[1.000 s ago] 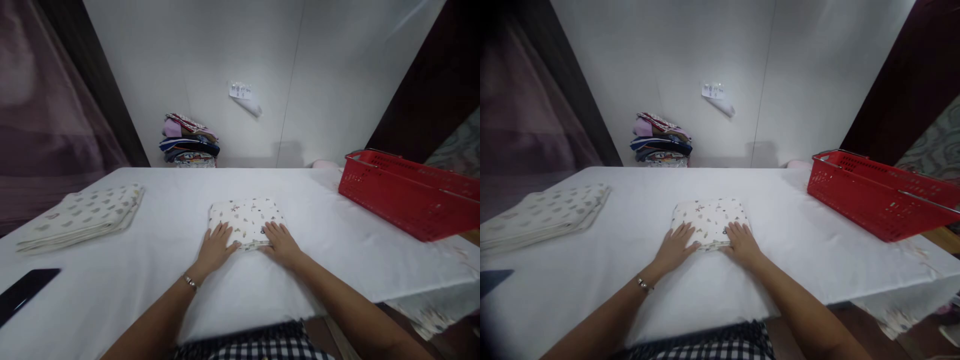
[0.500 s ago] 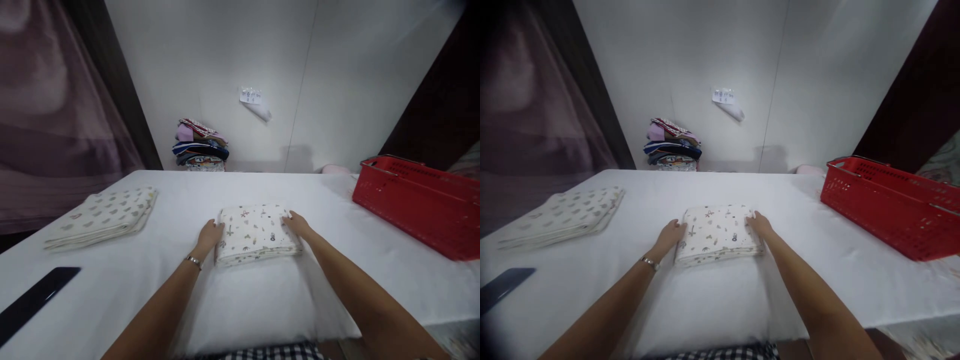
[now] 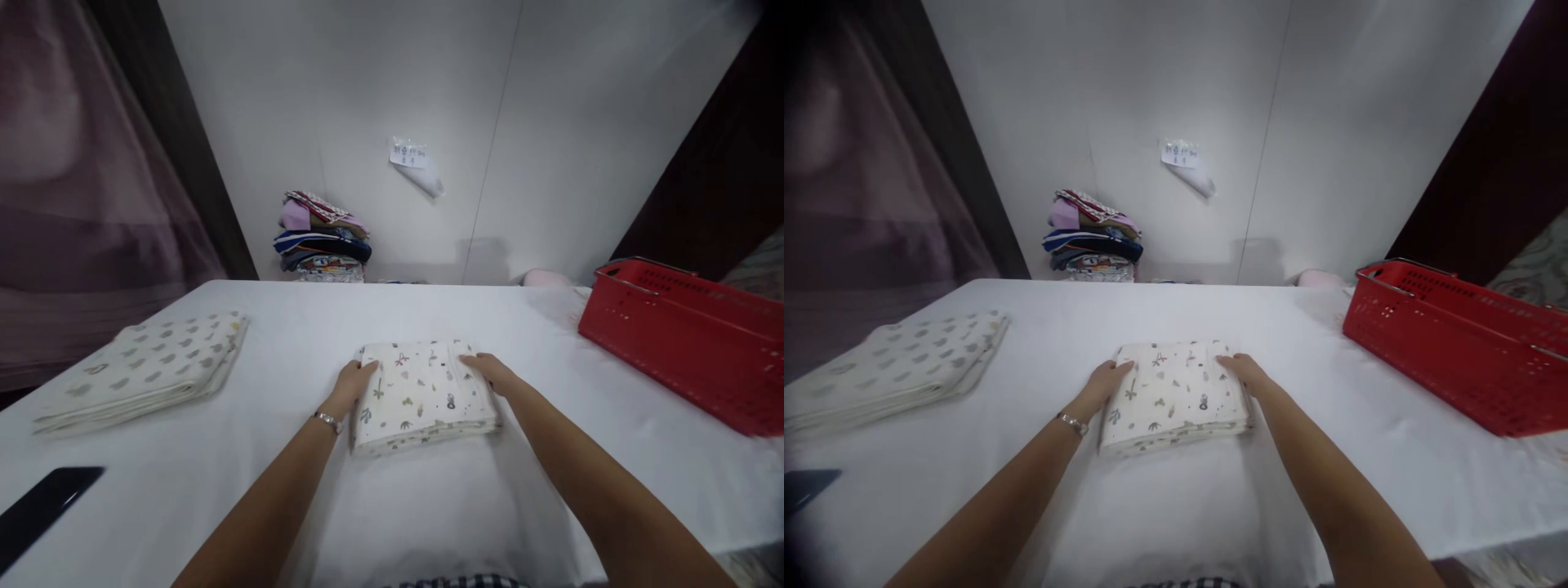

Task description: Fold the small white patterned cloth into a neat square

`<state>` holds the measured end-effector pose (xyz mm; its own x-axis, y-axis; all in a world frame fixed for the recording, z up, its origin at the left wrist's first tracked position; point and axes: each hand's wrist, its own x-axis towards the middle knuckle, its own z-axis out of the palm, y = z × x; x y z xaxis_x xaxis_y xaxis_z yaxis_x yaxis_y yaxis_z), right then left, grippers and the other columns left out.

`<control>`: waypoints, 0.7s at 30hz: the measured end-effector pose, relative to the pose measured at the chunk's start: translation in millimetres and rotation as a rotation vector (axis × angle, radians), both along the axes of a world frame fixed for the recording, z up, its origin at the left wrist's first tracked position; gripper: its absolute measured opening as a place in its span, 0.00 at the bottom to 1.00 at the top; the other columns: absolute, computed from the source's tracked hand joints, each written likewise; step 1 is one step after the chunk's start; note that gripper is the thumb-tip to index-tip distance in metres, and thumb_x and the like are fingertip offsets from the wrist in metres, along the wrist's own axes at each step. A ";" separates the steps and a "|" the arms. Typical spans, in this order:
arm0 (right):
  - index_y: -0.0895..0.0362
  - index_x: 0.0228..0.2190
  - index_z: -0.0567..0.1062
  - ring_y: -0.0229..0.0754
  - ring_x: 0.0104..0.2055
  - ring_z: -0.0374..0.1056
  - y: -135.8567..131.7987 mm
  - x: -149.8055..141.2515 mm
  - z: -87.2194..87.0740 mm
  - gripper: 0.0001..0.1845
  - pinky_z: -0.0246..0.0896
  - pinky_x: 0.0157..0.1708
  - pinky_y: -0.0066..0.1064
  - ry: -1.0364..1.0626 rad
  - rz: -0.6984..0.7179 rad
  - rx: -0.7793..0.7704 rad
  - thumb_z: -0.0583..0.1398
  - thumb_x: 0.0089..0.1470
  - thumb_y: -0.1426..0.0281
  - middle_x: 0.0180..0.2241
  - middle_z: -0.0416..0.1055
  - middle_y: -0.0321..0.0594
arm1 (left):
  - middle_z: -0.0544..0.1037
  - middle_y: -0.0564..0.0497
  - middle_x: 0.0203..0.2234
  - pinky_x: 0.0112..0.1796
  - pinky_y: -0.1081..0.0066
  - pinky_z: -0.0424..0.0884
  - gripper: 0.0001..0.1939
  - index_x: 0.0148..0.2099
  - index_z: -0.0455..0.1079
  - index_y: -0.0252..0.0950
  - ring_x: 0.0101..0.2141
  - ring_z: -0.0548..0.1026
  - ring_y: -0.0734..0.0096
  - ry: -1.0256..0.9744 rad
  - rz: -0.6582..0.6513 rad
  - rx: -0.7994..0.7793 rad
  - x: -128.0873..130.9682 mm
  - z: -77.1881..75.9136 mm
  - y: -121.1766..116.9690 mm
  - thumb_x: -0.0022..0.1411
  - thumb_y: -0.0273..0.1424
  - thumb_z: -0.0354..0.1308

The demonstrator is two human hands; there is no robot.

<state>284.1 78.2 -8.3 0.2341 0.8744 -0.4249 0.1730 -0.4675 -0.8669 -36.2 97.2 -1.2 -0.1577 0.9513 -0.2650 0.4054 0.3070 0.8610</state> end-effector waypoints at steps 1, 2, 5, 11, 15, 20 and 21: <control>0.65 0.46 0.69 0.49 0.39 0.72 -1.5 -1.4 1.4 0.36 0.69 0.34 0.34 0.038 0.008 0.035 0.67 0.39 0.56 0.43 0.73 0.56 | 0.77 0.41 0.36 0.31 0.69 0.68 0.19 0.37 0.68 0.32 0.36 0.75 0.60 0.023 -0.001 0.039 -0.3 0.0 0.7 0.49 0.42 0.59; 0.65 0.47 0.69 0.49 0.39 0.72 -2.0 -3.0 3.2 0.35 0.69 0.34 0.34 0.070 0.012 0.064 0.67 0.41 0.57 0.42 0.73 0.56 | 0.77 0.42 0.36 0.32 0.70 0.68 0.18 0.37 0.68 0.32 0.36 0.75 0.61 0.040 -0.004 0.075 -1.0 0.7 2.7 0.50 0.41 0.58; 0.65 0.48 0.68 0.49 0.39 0.73 6.7 -8.4 10.2 0.33 0.69 0.34 0.34 0.107 -0.005 0.127 0.65 0.44 0.58 0.42 0.73 0.55 | 0.77 0.45 0.34 0.32 0.71 0.67 0.15 0.36 0.68 0.33 0.35 0.74 0.63 0.086 0.007 0.195 -3.9 6.4 19.6 0.52 0.40 0.56; 0.67 0.48 0.68 0.50 0.43 0.71 56.7 -19.3 7.1 0.32 0.67 0.35 0.32 -0.069 -0.117 0.124 0.63 0.46 0.60 0.45 0.71 0.57 | 0.77 0.41 0.37 0.33 0.71 0.67 0.15 0.36 0.69 0.32 0.39 0.74 0.60 0.018 0.065 0.105 -2.4 10.4 74.8 0.50 0.38 0.60; 0.65 0.52 0.65 0.51 0.48 0.67 68.5 -18.8 -5.4 0.35 0.65 0.40 0.32 -0.134 -0.097 0.103 0.63 0.46 0.59 0.51 0.66 0.56 | 0.76 0.39 0.40 0.31 0.72 0.68 0.19 0.40 0.70 0.30 0.39 0.75 0.61 -0.072 0.052 -0.009 -4.1 0.1 82.7 0.53 0.40 0.58; 0.57 0.59 0.55 0.47 0.44 0.69 47.2 -4.7 -6.1 0.41 0.67 0.34 0.31 -0.095 -0.035 0.021 0.60 0.49 0.55 0.53 0.64 0.53 | 0.73 0.39 0.47 0.31 0.75 0.68 0.29 0.53 0.63 0.30 0.39 0.74 0.66 -0.151 0.040 -0.012 -19.7 -11.1 54.2 0.52 0.41 0.60; 0.56 0.60 0.54 0.47 0.42 0.70 40.4 -2.6 -5.0 0.41 0.67 0.33 0.31 -0.077 -0.015 0.002 0.60 0.48 0.55 0.52 0.65 0.53 | 0.72 0.39 0.48 0.31 0.76 0.68 0.30 0.54 0.62 0.31 0.38 0.74 0.68 -0.165 0.029 -0.001 -23.1 -12.3 45.1 0.51 0.40 0.60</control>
<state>281.5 118.6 -13.3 0.2792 0.8715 -0.4031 0.2320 -0.4686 -0.8524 -59.3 142.3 -13.6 -0.1398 0.9465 -0.2907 0.2493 0.3178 0.9148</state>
